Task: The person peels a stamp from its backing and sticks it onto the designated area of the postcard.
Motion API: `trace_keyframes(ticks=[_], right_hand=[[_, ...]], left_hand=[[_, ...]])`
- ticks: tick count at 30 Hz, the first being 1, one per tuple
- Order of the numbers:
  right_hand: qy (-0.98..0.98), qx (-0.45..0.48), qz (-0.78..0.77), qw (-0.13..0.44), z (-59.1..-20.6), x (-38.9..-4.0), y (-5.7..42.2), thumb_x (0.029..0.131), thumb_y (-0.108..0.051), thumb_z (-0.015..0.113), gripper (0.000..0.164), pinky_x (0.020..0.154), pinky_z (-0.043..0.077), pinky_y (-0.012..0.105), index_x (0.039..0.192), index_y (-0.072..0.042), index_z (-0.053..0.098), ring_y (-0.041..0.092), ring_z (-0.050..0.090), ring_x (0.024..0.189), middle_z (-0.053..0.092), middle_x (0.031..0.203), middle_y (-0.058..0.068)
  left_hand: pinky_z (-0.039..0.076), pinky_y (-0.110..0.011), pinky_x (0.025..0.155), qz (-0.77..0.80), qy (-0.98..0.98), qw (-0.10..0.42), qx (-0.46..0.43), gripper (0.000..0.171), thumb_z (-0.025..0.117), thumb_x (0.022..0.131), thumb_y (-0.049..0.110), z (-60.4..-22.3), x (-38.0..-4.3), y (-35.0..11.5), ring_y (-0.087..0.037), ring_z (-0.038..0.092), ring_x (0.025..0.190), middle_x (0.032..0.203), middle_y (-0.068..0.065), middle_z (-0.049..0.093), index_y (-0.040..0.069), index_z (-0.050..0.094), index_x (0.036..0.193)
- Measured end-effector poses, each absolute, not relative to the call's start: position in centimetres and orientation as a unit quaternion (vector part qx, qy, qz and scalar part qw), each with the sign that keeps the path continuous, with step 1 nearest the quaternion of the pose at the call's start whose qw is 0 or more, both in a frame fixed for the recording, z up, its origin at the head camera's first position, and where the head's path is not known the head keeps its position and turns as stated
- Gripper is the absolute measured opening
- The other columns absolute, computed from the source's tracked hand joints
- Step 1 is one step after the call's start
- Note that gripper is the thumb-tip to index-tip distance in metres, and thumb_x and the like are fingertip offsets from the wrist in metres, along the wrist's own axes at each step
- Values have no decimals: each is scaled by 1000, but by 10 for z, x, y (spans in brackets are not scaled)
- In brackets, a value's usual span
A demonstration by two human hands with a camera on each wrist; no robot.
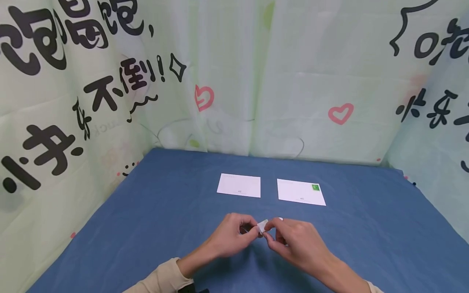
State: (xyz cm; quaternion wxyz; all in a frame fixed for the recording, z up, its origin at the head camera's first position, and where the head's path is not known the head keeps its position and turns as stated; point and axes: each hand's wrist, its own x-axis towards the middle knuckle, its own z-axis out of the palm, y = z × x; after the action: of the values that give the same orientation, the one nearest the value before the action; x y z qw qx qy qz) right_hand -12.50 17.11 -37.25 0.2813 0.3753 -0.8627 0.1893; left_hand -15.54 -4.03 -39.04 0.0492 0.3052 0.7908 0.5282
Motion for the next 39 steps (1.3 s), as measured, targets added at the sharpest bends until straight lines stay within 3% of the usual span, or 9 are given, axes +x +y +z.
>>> trace_keyframes(ticks=[5, 9, 12, 15, 19, 22, 30, 39], right_hand=[[-856, 386, 185, 290, -374, -125, 173, 82, -13, 82, 20, 51, 29, 8, 94, -21, 68, -11, 35, 56, 47, 63, -20], [-849, 397, 186, 297, -376, -125, 174, 95, -25, 72, 6, 52, 30, 8, 94, -21, 68, -11, 36, 56, 48, 63, -20], [-842, 404, 188, 303, -376, -126, 174, 99, -29, 66, 10, 52, 31, 9, 94, -21, 68, -10, 37, 56, 48, 63, -19], [-841, 406, 190, 303, -376, -126, 174, 95, -22, 71, 4, 52, 32, 9, 93, -21, 68, -10, 37, 56, 49, 63, -19], [-844, 404, 189, 299, -376, -126, 174, 81, -12, 80, 19, 52, 32, 9, 92, -21, 68, -11, 38, 56, 50, 63, -19], [-844, 402, 188, 300, -376, -126, 173, 76, -9, 81, 23, 52, 32, 8, 90, -21, 67, -11, 39, 56, 51, 63, -18], [-852, 386, 191, 298, -377, -125, 175, 72, -5, 79, 27, 51, 30, 8, 87, -22, 64, -12, 36, 56, 49, 62, -21], [-868, 358, 177, 294, -375, -126, 185, 73, -5, 79, 27, 50, 30, 10, 85, -22, 63, -12, 32, 55, 43, 63, -23]], left_hand=[[55, -22, 77, 539, 782, 69, 306, 17, 63, 100, 12, -389, -154, -40, -13, 71, 81, 90, -3, 77, 5, 77, 96], [54, -21, 76, 548, 774, 83, 306, 17, 64, 100, 13, -389, -152, -39, -23, 74, 85, 91, -3, 78, 5, 78, 95], [54, -22, 76, 555, 769, 88, 304, 17, 64, 100, 13, -388, -151, -39, -25, 74, 86, 91, -4, 78, 5, 78, 94], [54, -22, 76, 561, 765, 89, 304, 17, 64, 100, 13, -388, -151, -40, -26, 75, 86, 90, -5, 78, 4, 77, 94], [54, -22, 75, 558, 766, 85, 308, 17, 64, 100, 11, -388, -151, -40, -25, 75, 85, 89, -6, 78, 3, 77, 93], [53, -21, 73, 552, 769, 84, 311, 16, 64, 99, 9, -388, -151, -40, -24, 74, 82, 88, -6, 78, 3, 77, 93], [51, -20, 70, 542, 774, 83, 318, 17, 62, 98, 7, -388, -151, -39, -5, 65, 73, 86, -5, 77, 3, 77, 92], [51, -20, 71, 548, 773, 95, 306, 17, 63, 98, 8, -392, -151, -45, -15, 70, 76, 85, -4, 77, 3, 77, 89]])
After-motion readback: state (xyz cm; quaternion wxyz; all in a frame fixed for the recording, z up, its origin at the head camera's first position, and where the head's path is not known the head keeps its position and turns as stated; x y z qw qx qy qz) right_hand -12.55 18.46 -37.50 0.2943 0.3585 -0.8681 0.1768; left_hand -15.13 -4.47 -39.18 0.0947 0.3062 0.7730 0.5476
